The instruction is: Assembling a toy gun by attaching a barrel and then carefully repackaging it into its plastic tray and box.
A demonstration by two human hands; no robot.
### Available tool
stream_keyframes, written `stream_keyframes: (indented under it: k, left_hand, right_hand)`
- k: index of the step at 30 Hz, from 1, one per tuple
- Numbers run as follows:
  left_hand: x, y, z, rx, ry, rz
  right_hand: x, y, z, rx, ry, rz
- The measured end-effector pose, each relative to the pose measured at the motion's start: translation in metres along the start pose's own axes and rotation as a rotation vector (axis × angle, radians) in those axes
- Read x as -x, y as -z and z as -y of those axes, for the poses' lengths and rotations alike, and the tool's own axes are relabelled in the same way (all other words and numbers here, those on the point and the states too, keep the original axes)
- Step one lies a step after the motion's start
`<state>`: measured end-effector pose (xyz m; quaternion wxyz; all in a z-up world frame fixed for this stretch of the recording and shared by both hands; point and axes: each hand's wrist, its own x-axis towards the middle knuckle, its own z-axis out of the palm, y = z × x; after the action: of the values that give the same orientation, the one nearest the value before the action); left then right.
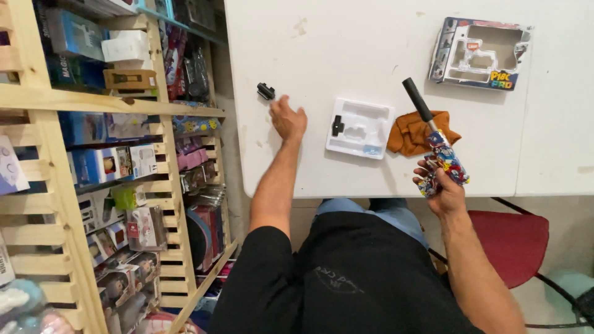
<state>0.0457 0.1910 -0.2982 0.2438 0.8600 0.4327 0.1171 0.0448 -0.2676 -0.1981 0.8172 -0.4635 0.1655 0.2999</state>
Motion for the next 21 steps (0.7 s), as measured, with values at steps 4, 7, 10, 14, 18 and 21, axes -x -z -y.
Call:
stream_keyframes:
  k: [4, 7, 10, 14, 18, 21]
  left_hand:
    - [-0.061, 0.040, 0.007, -0.076, 0.181, 0.063]
    - [-0.090, 0.024, 0.037, -0.090, 0.158, 0.300]
    - [-0.086, 0.019, 0.040, -0.194, 0.060, 0.352]
    - [-0.028, 0.061, -0.013, 0.158, -0.015, 0.445]
    - [0.051, 0.076, -0.060, 0.261, -0.237, 0.606]
    - [0.094, 0.067, -0.086, 0.127, -0.296, 0.699]
  right_hand:
    - [0.015, -0.006, 0.008, 0.012, 0.011, -0.034]
    - [0.022, -0.009, 0.008, 0.017, 0.000, -0.053]
    - [0.020, -0.007, 0.007, 0.012, -0.005, -0.046]
    - [0.010, -0.002, 0.001, 0.020, -0.008, -0.038]
    - [0.001, -0.010, -0.003, -0.008, 0.014, -0.004]
    - [0.000, -0.032, 0.004, 0.002, 0.017, 0.038]
